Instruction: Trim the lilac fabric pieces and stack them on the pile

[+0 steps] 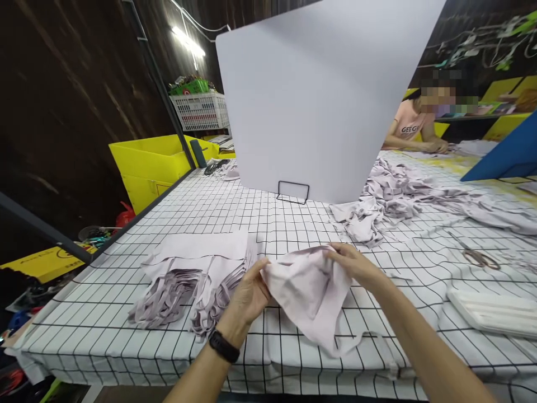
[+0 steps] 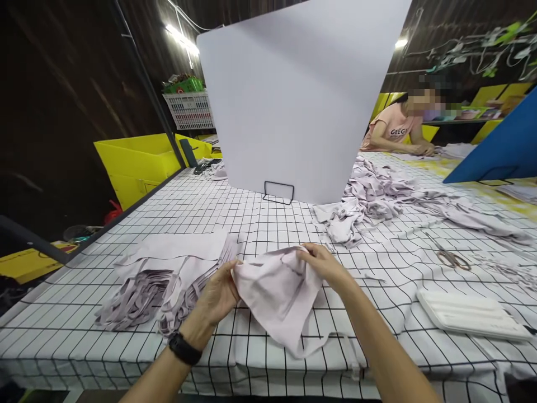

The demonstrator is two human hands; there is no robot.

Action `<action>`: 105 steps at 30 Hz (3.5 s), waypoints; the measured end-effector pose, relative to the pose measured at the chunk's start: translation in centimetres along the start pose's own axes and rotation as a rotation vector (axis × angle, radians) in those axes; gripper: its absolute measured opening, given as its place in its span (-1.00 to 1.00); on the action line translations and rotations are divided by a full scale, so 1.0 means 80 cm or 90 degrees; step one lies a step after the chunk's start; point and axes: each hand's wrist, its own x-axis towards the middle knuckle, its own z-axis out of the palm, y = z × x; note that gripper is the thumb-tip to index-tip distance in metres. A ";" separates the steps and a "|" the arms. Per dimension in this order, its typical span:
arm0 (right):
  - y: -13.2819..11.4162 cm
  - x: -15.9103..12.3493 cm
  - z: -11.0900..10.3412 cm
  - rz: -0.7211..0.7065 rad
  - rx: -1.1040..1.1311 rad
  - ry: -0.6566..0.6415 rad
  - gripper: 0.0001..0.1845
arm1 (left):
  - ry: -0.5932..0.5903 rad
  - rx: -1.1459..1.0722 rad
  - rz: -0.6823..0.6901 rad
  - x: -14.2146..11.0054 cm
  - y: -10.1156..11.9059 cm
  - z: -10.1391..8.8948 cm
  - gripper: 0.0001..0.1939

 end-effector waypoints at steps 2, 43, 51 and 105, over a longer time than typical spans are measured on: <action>-0.007 -0.012 -0.022 0.039 0.097 -0.015 -0.70 | -0.002 0.019 0.006 0.009 0.008 -0.001 -0.65; -0.190 -0.052 -0.042 -0.361 -0.184 -0.091 -0.43 | -0.516 0.538 0.169 0.011 0.093 0.212 -0.80; -0.194 -0.071 -0.064 -0.328 -0.301 -0.014 -0.60 | -0.478 0.441 0.116 -0.008 0.074 0.178 -0.47; -0.149 -0.117 -0.073 -0.202 -0.110 -0.143 -0.61 | -0.593 0.672 0.095 -0.012 0.098 0.172 -0.65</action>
